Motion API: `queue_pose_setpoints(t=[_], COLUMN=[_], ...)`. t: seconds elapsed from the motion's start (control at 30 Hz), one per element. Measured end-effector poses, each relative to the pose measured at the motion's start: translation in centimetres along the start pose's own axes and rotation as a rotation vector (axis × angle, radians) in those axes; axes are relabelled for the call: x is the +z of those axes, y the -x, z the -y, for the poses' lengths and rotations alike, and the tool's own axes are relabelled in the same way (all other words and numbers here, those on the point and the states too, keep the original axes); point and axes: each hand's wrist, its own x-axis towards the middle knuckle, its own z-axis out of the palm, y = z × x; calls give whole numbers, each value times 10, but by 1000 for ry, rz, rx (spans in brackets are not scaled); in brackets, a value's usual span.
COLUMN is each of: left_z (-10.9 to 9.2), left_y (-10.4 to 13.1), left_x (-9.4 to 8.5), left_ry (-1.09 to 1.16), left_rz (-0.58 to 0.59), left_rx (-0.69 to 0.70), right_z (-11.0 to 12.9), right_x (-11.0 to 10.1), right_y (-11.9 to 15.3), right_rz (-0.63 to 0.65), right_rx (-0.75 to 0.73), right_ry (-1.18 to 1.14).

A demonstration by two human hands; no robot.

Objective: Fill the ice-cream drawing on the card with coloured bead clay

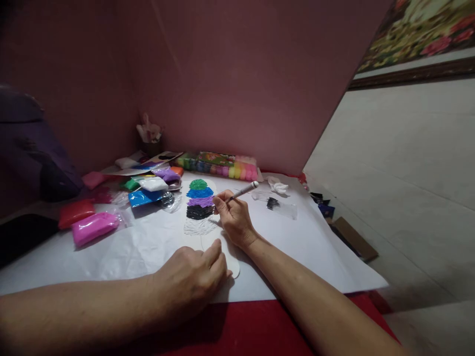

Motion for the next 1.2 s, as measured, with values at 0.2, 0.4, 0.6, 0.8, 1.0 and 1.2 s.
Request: queue_pose_setpoints(t=[0.2,0.4,0.6,0.8,1.0,1.2], left_z=[-1,-2,-3,-2,-2,-2], left_y=[-1,0,1,0,-1,0], left_x=[-2,0,-1,-3,-5,-4], left_ry=[-3,-7,-24,-40,-42,-6], left_rz=[83,51,29,50,68,69], left_rx=[-16,-10,6,46,48,24], right_z=[-2,1,4,8,8,8], right_x=[1,1,0,-1,-3,-4], right_y=[-1,-1,0,1,1,1], right_rz=[8,-3,-10,9,88,138], right_rx=[-54,-71,-62,-70,-105,-133], right_ry=[-3,10,13,0,74,132])
